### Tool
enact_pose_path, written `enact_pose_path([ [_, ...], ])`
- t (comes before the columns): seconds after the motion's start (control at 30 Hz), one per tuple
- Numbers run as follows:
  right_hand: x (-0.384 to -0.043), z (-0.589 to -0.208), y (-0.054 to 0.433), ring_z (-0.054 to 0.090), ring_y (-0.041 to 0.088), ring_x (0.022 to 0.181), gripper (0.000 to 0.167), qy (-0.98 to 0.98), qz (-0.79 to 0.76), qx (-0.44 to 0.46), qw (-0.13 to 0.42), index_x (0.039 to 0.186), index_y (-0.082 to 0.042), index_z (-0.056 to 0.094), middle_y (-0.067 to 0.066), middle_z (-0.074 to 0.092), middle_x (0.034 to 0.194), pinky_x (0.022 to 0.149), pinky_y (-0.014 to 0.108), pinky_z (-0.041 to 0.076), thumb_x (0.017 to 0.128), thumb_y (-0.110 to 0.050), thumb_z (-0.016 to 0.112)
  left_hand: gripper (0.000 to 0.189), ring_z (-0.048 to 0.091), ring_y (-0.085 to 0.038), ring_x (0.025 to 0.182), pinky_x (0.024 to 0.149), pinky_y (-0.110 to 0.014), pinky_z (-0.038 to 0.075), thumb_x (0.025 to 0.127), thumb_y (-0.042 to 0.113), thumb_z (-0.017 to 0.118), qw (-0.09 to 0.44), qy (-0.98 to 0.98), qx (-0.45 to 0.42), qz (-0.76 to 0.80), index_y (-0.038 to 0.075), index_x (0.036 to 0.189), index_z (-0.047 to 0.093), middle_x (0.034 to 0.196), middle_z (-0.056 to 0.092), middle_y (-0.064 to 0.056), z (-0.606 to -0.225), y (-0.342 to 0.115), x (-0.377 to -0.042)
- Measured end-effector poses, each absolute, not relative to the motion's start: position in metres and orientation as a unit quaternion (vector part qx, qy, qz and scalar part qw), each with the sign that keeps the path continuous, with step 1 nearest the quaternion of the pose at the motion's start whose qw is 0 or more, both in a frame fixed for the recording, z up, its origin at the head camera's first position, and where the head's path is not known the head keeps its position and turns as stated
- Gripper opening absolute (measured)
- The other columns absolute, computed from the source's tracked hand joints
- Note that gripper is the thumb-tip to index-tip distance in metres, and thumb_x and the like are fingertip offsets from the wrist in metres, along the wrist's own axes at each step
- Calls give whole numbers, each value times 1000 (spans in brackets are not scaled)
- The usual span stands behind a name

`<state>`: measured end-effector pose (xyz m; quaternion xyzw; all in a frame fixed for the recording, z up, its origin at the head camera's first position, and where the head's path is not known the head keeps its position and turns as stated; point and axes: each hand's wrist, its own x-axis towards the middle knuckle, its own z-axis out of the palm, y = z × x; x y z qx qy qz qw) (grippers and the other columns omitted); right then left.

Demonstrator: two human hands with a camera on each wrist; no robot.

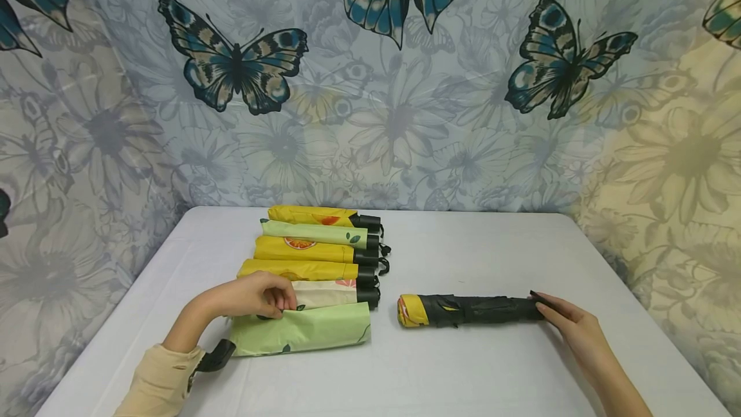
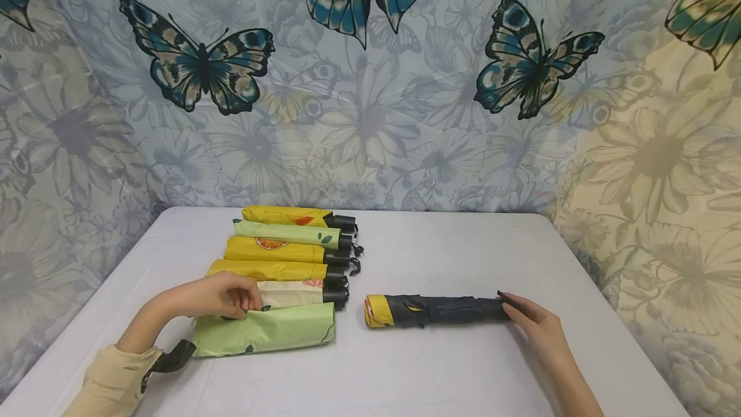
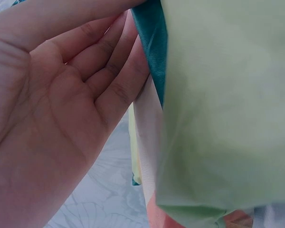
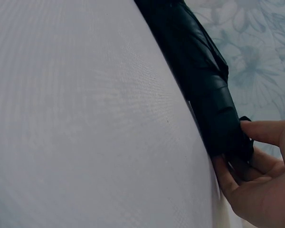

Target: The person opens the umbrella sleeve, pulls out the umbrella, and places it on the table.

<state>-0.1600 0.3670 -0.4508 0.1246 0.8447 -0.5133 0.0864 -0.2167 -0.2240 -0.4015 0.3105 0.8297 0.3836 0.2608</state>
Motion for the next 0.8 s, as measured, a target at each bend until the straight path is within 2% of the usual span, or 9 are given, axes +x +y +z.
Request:
enact_pose_path([
  [0.13,-160,-451,367,29,11,145,61,840,-521,123,85,147,-22,45,-43,43,105,90,2,43,95,-53,55,15,59,-11,83,73,-25,53,88,9,71,261,829,311,384,16,101,69,95,65,-4,-401,-224,-217],
  [0.2,-159,-450,366,30,8,144,60,839,-524,121,83,146,-23,46,-43,43,106,88,1,42,95,-53,55,15,59,-11,83,73,-25,53,88,9,71,261,829,312,384,16,101,69,95,65,-4,-401,-223,-217],
  [0.33,-159,-450,366,27,13,147,59,838,-526,117,82,146,-23,46,-43,43,107,87,0,41,95,-52,55,15,59,-11,83,73,-25,53,88,9,71,260,829,313,384,16,101,69,95,65,-4,-400,-223,-217],
  [0.5,-159,-450,367,31,1,140,55,834,-535,114,79,144,-25,48,-42,44,108,87,0,40,96,-50,55,15,59,-11,82,73,-25,53,87,13,72,254,832,316,378,17,101,69,95,66,-2,-401,-223,-217],
  [0.6,-158,-450,368,37,-13,129,53,829,-542,114,82,144,-25,49,-41,43,108,89,2,41,96,-49,56,15,61,-10,82,73,-25,54,87,18,74,247,834,322,374,18,102,70,95,68,0,-401,-224,-218],
  [0.7,-158,-451,368,41,-27,107,53,822,-553,113,81,143,-24,50,-40,44,106,87,1,42,96,-47,57,18,62,-11,82,74,-26,55,87,21,74,240,834,322,378,17,104,70,97,69,-2,-401,-224,-219],
  [0.8,-159,-451,368,40,-33,93,55,819,-557,111,76,144,-21,50,-39,45,107,83,-1,41,96,-46,58,20,63,-12,83,75,-27,56,88,21,73,226,838,312,387,16,107,69,100,69,-3,-400,-226,-221],
])
